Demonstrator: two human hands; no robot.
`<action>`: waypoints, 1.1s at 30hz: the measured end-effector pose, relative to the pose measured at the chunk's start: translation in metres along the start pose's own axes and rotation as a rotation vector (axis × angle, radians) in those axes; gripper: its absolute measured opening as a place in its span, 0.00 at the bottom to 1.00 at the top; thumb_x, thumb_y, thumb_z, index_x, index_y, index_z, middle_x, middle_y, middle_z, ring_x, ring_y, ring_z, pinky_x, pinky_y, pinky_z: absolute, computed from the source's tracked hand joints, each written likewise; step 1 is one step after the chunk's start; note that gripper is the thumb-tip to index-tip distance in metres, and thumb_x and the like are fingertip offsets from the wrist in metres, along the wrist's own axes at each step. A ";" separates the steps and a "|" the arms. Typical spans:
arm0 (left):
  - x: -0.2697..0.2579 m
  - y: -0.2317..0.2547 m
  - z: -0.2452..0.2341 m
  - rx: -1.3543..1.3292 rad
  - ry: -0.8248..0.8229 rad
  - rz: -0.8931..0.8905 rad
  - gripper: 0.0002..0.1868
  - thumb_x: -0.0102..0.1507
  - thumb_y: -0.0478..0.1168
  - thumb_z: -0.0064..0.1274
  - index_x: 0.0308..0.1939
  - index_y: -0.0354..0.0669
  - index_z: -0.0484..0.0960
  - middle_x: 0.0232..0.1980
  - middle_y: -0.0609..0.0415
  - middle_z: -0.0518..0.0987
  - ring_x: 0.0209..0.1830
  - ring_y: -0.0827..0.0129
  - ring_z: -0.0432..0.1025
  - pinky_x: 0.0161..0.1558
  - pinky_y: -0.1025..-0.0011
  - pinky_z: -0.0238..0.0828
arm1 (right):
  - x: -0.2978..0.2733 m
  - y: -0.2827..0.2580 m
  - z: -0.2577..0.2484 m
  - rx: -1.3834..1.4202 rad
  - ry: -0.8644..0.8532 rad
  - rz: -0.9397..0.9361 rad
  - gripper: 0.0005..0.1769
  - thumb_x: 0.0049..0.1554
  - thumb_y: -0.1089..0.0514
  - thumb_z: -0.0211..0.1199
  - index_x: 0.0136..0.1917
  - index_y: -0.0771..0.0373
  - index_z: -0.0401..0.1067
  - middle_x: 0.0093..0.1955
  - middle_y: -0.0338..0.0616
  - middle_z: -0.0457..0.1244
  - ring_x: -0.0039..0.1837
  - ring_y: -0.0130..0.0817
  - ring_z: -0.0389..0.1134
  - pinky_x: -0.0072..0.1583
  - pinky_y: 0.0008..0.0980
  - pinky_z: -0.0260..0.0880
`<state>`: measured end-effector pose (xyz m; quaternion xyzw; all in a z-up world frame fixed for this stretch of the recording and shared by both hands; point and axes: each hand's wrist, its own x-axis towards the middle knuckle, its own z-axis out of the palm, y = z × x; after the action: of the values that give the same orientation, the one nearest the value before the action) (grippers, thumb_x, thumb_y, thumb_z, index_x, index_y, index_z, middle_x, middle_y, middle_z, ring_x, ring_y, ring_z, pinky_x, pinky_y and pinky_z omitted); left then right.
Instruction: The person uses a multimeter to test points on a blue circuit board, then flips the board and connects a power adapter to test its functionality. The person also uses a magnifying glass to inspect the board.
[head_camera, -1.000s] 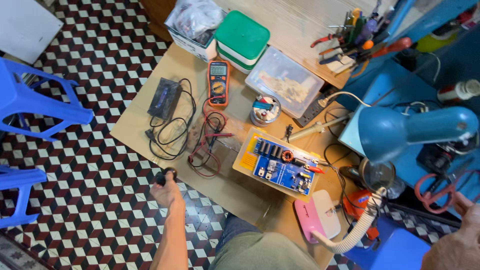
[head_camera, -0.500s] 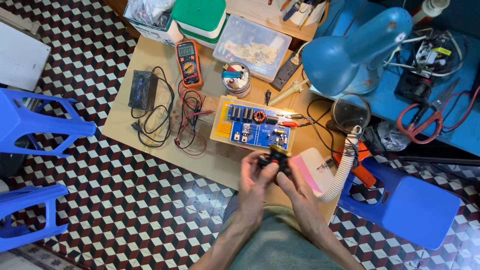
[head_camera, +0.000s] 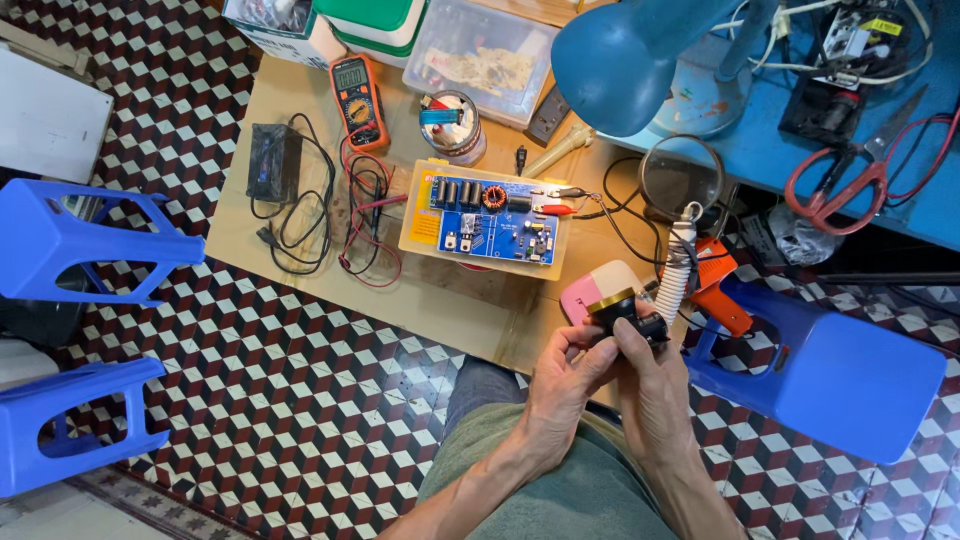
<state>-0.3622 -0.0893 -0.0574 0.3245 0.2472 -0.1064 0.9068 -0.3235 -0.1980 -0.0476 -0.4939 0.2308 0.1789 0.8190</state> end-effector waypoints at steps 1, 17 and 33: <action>0.000 0.001 0.000 -0.028 -0.002 -0.013 0.21 0.68 0.40 0.57 0.60 0.35 0.68 0.56 0.53 0.77 0.57 0.72 0.74 0.63 0.70 0.72 | -0.001 0.003 0.003 0.023 0.004 -0.017 0.30 0.58 0.55 0.65 0.69 0.66 0.60 0.55 0.46 0.64 0.55 0.33 0.69 0.58 0.35 0.74; 0.072 0.120 -0.071 1.168 -0.150 0.352 0.14 0.65 0.38 0.57 0.55 0.41 0.80 0.51 0.49 0.82 0.37 0.68 0.79 0.38 0.71 0.78 | 0.022 0.006 0.054 -0.754 0.390 -0.415 0.33 0.59 0.65 0.67 0.74 0.69 0.60 0.64 0.53 0.63 0.62 0.33 0.68 0.65 0.31 0.71; 0.194 0.152 -0.073 1.308 -0.673 0.960 0.20 0.79 0.33 0.39 0.74 0.44 0.57 0.61 0.49 0.82 0.58 0.57 0.80 0.65 0.65 0.77 | 0.070 0.006 0.081 -0.859 0.384 -0.635 0.25 0.68 0.63 0.65 0.75 0.66 0.62 0.66 0.50 0.66 0.66 0.33 0.69 0.69 0.31 0.73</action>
<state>-0.1704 0.0677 -0.1254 0.7994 -0.3070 0.0759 0.5108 -0.2519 -0.1182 -0.0579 -0.8515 0.1223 -0.0912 0.5017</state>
